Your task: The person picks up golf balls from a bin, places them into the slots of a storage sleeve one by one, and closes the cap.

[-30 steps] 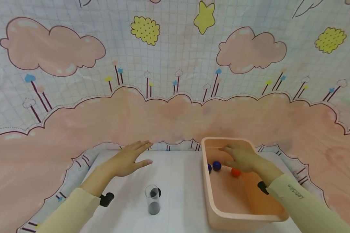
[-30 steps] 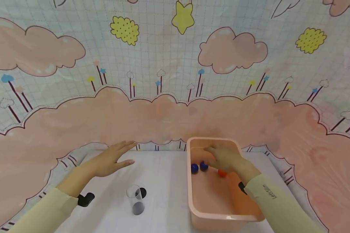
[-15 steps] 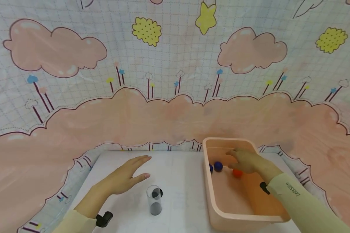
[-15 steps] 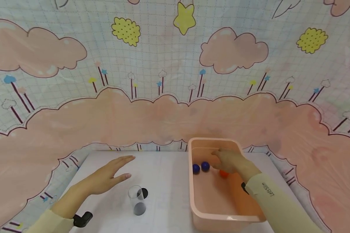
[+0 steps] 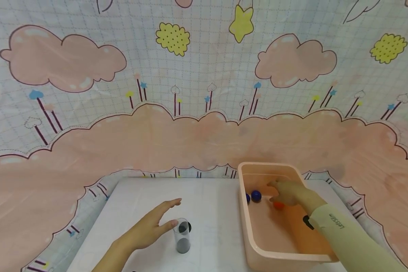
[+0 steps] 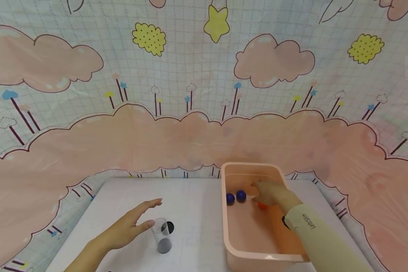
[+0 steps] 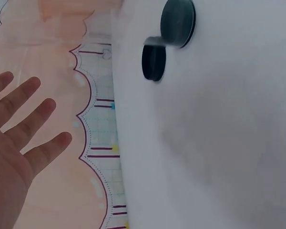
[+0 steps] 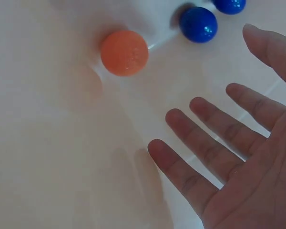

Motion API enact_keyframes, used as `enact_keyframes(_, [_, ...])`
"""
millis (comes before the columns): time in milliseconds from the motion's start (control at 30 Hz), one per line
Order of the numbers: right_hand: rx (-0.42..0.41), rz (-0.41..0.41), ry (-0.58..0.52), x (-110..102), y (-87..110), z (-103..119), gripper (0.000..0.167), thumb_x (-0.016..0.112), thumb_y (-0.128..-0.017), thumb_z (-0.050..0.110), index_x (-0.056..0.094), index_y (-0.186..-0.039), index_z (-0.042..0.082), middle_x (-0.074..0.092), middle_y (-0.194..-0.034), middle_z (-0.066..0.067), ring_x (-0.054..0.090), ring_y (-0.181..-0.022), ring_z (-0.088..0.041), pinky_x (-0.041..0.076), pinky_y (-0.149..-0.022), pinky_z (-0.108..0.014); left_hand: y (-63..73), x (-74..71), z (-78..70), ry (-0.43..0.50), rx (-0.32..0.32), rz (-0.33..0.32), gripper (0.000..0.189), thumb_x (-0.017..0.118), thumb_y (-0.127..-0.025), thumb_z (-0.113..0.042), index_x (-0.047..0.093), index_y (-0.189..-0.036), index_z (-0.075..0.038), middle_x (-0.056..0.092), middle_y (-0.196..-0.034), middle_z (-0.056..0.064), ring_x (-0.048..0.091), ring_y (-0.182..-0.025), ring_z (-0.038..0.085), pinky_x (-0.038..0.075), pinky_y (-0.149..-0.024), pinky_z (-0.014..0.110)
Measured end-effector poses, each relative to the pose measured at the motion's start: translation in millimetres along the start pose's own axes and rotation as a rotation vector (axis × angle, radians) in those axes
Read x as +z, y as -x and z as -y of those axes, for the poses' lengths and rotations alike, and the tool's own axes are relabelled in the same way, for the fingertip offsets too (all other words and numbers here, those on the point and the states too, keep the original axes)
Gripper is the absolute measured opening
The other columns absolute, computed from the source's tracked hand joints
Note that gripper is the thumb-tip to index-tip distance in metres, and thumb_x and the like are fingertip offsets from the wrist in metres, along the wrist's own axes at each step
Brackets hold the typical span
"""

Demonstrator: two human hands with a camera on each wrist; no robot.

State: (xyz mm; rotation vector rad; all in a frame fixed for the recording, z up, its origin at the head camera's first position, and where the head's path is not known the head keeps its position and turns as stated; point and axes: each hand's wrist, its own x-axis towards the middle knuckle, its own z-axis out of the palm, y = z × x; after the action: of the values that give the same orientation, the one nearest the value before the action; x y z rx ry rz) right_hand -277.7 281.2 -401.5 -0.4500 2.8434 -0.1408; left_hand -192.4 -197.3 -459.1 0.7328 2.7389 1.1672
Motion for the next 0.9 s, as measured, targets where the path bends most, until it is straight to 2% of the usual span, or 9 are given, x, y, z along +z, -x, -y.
enact_keyframes(133, [-0.005, 0.016, 0.001, 3.6, -2.8, -3.3, 0.063, 0.075, -0.093, 0.035, 0.055, -0.143, 0.003, 0.052, -0.148, -0.031, 0.047, -0.139, -0.051, 0.038, -0.115, -0.065, 4.3, 11.2, 2.3, 0.054, 0.017, -0.018, 0.068, 0.066, -0.101, -0.042, 0.033, -0.16, -0.034, 0.052, -0.154, -0.008, 0.045, -0.147, 0.033, 0.043, -0.11, 0.067])
enact_keyframes(333, [-0.005, 0.044, -0.02, 6.8, -8.1, -4.8, 0.061, 0.076, -0.093, 0.03, 0.055, -0.142, 0.0, 0.054, -0.147, -0.03, 0.048, -0.139, -0.05, 0.038, -0.115, -0.065, 6.9, 25.6, 9.0, 0.049, 0.025, -0.032, 0.075, 0.072, -0.096, -0.045, 0.032, -0.158, -0.037, 0.056, -0.149, -0.012, 0.053, -0.14, 0.024, 0.044, -0.114, 0.051])
enact_keyframes(533, [0.022, 0.05, -0.077, 15.5, -16.2, -5.7, 0.059, 0.077, -0.087, 0.016, 0.057, -0.139, -0.003, 0.056, -0.144, -0.028, 0.053, -0.134, -0.046, 0.04, -0.115, -0.062, 9.6, 38.2, 14.8, 0.081, 0.076, -0.052, 0.079, 0.079, -0.09, -0.043, 0.038, -0.156, -0.032, 0.062, -0.145, -0.007, 0.058, -0.134, 0.025, 0.049, -0.11, 0.047])
enact_keyframes(633, [0.026, 0.051, -0.068, 19.4, -18.5, -7.2, 0.058, 0.076, -0.083, 0.01, 0.058, -0.136, -0.004, 0.059, -0.139, -0.028, 0.056, -0.129, -0.044, 0.043, -0.112, -0.06, 10.4, 42.8, 16.4, 0.079, 0.093, -0.043, 0.08, 0.079, -0.088, -0.048, 0.04, -0.155, -0.03, 0.064, -0.143, -0.003, 0.059, -0.132, 0.025, 0.051, -0.108, 0.045])
enact_keyframes(733, [0.064, 0.074, -0.096, 21.1, -20.0, -7.7, 0.057, 0.074, -0.082, 0.004, 0.058, -0.136, -0.004, 0.063, -0.131, -0.023, 0.059, -0.117, -0.039, 0.048, -0.106, -0.054, 10.5, 45.5, 17.3, 0.071, 0.088, -0.025, 0.079, 0.078, -0.087, -0.053, 0.043, -0.153, -0.029, 0.064, -0.143, -0.003, 0.06, -0.132, 0.021, 0.052, -0.107, 0.045])
enact_keyframes(867, [0.141, 0.113, -0.151, 20.4, -20.9, -5.1, 0.055, 0.071, -0.084, -0.001, 0.057, -0.137, -0.003, 0.064, -0.124, -0.018, 0.056, -0.103, -0.032, 0.049, -0.099, -0.05, 9.2, 47.7, 18.6, 0.065, 0.077, 0.003, 0.067, 0.077, -0.088, -0.052, 0.052, -0.145, -0.028, 0.064, -0.14, -0.011, 0.06, -0.131, 0.015, 0.053, -0.106, 0.047])
enact_keyframes(900, [0.153, 0.118, -0.154, 20.4, -21.2, -4.5, 0.054, 0.071, -0.085, -0.002, 0.058, -0.137, -0.003, 0.065, -0.125, -0.017, 0.056, -0.103, -0.031, 0.05, -0.102, -0.052, 8.9, 48.1, 18.9, 0.066, 0.076, 0.01, 0.064, 0.076, -0.088, -0.051, 0.054, -0.144, -0.028, 0.064, -0.139, -0.013, 0.06, -0.131, 0.015, 0.053, -0.106, 0.048])
